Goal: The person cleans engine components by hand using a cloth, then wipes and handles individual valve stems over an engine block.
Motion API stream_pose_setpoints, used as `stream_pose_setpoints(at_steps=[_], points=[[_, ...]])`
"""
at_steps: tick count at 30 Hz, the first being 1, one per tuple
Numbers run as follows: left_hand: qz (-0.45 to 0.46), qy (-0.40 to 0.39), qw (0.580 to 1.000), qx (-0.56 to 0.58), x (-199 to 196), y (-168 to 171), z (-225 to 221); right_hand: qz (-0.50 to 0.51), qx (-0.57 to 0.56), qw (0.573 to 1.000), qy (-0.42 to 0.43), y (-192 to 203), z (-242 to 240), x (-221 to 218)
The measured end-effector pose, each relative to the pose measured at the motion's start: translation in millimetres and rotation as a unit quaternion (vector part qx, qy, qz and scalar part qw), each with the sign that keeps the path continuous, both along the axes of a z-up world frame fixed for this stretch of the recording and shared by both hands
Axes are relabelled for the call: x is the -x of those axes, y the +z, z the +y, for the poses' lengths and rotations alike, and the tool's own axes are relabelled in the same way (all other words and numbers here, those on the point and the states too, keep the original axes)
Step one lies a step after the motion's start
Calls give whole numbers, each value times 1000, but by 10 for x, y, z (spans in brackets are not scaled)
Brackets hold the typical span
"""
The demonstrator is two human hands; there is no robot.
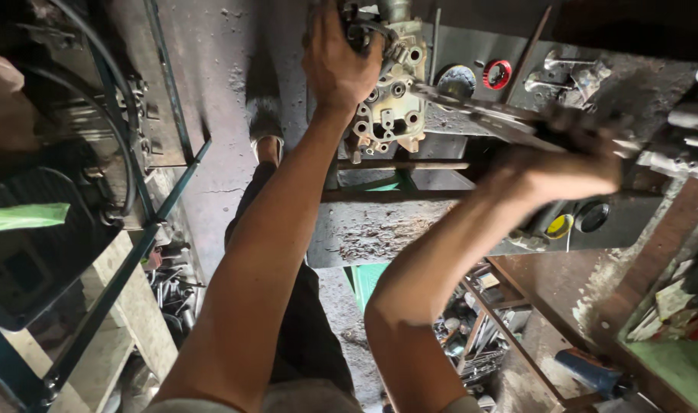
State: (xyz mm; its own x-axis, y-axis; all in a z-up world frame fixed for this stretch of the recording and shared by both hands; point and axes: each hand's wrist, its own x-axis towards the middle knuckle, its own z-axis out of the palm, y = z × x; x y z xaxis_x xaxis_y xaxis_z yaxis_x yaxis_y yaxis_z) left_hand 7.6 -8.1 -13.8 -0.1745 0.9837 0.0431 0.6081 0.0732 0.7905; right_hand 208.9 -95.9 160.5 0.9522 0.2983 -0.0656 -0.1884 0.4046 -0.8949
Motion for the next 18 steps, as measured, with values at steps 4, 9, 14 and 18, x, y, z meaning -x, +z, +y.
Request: stream_pose_setpoints(at_steps=[4, 9, 14, 18], points=[[-8, -5, 1000, -26, 23, 3, 22, -338, 40, 938, 59, 560, -409, -271], [-26, 2, 999, -30, 12, 86, -13, -535, 233, 807, 92, 745, -662, -148], [-42, -33, 998, -21, 43, -16, 8, -524, 272, 802, 94, 548, -873, 247], [-42, -58, 997, -37, 56, -180, 53, -212, -108, 948, 209, 469, -902, 392]])
